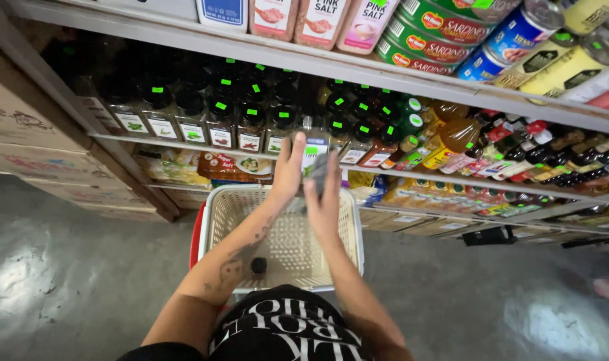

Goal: The recorder is wiping individual spice jars with a grey cloth and placing them into a white shopping basket from the shelves.

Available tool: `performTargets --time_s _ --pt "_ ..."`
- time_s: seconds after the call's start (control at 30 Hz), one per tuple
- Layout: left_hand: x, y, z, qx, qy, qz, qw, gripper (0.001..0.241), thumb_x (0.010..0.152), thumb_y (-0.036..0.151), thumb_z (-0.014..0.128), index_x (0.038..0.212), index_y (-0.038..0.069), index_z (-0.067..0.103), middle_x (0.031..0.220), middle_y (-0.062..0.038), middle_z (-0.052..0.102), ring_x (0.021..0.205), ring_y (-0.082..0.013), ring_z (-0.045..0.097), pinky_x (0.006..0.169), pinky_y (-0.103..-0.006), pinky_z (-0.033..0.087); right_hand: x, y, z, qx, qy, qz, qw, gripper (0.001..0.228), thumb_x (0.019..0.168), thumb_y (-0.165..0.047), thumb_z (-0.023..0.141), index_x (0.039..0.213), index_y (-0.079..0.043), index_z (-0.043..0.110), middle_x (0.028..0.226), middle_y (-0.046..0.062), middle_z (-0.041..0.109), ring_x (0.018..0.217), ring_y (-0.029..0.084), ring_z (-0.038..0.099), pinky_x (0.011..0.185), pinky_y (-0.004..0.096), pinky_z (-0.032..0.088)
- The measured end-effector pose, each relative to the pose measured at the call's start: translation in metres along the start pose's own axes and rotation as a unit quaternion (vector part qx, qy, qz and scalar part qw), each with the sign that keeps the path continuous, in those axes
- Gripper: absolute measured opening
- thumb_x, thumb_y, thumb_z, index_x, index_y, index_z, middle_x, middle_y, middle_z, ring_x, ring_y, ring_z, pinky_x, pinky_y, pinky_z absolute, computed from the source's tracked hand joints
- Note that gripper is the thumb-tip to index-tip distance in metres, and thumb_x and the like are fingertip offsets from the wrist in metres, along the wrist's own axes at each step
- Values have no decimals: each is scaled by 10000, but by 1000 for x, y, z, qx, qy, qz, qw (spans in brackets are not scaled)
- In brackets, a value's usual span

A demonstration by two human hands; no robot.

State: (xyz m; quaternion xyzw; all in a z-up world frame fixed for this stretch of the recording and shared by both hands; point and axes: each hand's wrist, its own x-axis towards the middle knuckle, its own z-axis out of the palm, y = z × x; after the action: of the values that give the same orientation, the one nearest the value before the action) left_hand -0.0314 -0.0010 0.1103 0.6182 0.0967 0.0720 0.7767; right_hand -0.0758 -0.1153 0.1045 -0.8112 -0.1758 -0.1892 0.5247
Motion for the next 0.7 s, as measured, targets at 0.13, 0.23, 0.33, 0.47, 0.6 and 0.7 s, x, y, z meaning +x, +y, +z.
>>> performTargets --time_s 0.13,0.23,0.33,0.47,0.6,0.7 --pt "6 -42 21 58 -8 53 997 818 995 680 445 1362 -49 494 1214 -238 664 1096 -246 643 927 -334 523 41 15 -26 -200 28 -101 974 607 1097 -479 432 1633 -196 408 1695 307 289 1551 347 283 1152 392 434" --pt "-6 -53 42 -17 -65 39 997 751 1002 609 485 1414 -20 457 1260 -214 624 1113 -226 606 928 -338 513 69 36 -56 -16 1 -25 1000 619 1150 -550 394 1623 -153 429 1649 170 475 1521 261 431 1221 401 377" --pt "12 -79 49 -169 -89 16 982 715 1045 551 497 1428 -53 479 1257 -204 612 1077 -237 592 905 -353 520 56 84 -59 446 -47 261 855 668 1090 -561 421 1565 -101 510 1393 175 589 1178 290 569 988 404 486" --pt "32 -60 55 -12 2 154 988 613 1120 447 490 1424 -80 563 1396 -298 499 1255 -328 461 1023 -389 412 26 109 -59 487 3 300 820 633 1069 -521 460 1478 -41 519 1378 118 631 1213 243 620 1030 399 508" --pt "-2 -1 78 52 5 69 996 745 987 531 518 1480 -26 475 1271 -210 680 1174 -280 631 1014 -358 486 33 71 -77 149 20 169 974 671 1067 -511 468 1532 -27 474 1427 123 627 1257 241 617 1078 372 465" --pt "-6 -9 85 51 18 80 995 788 966 561 533 1490 -22 451 1320 -207 646 1223 -284 612 1054 -367 452 31 22 -81 -104 44 -171 979 743 1153 -485 474 1606 73 284 1601 284 358 1469 407 355 1192 424 321"
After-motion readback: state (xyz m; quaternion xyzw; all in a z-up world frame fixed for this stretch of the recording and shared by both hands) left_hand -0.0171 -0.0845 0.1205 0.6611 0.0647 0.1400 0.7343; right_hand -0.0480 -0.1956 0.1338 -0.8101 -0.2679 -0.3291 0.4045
